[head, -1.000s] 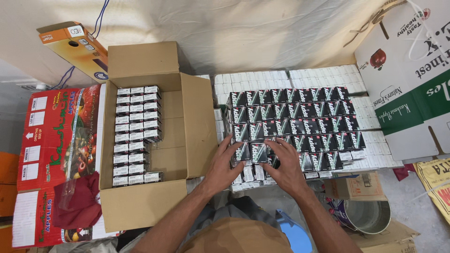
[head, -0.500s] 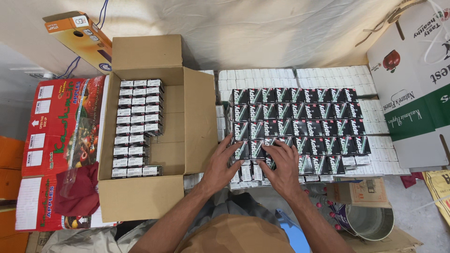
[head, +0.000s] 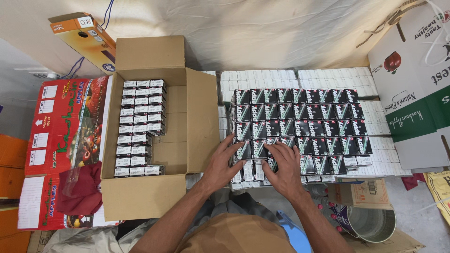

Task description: The person transfers small black and white boxes from a large cardboard box to a white surface, arranging them in neat rows. The person handles the boxes one at a time, placing them in an organized pattern.

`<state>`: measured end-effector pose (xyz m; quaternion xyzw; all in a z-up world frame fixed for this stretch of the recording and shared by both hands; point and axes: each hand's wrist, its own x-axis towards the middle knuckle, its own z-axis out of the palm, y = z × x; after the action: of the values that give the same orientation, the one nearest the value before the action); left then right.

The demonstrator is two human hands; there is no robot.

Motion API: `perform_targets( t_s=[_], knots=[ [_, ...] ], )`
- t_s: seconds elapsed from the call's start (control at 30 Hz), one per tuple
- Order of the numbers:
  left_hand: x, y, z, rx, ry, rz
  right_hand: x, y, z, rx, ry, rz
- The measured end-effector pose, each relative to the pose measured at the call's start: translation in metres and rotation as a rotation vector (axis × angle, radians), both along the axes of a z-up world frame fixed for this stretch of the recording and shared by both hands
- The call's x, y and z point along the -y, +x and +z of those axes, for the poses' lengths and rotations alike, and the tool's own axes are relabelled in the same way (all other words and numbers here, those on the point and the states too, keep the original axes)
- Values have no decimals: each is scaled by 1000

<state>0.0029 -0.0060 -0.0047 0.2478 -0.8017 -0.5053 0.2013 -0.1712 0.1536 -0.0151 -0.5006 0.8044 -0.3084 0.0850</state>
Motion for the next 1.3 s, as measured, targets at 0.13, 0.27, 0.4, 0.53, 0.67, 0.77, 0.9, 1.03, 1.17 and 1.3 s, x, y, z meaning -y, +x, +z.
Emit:
perform_targets(
  t_s=[0.13,0.27,0.4,0.53,0.67,0.77,0.9,1.03,1.17,1.3],
  knots=[
    [5,6,20,-10,11,-24,0,2,1,55,-58,17],
    [15,19,17,-13,4,-13,12,14,21,34,-142,-6],
    [30,37,28,-19,-73,11,34,37,46,54,-186,48],
    [42,60,38,-25,-63,64,66,62,59,49,-185,143],
    [56,90,33,22,-85,144,102,92,63,52,-217,288],
    [69,111,35,63,-99,188,128,113,52,17,-206,361],
    [85,141,32,129,-133,255,160,145,63,121,-129,500],
    [106,164,21,167,-162,297,199,154,22,24,-52,553],
    [132,177,9,224,-172,353,236,159,-2,-65,26,590],
    [165,174,-17,441,-318,415,273,160,-24,-178,147,561]
  ],
)
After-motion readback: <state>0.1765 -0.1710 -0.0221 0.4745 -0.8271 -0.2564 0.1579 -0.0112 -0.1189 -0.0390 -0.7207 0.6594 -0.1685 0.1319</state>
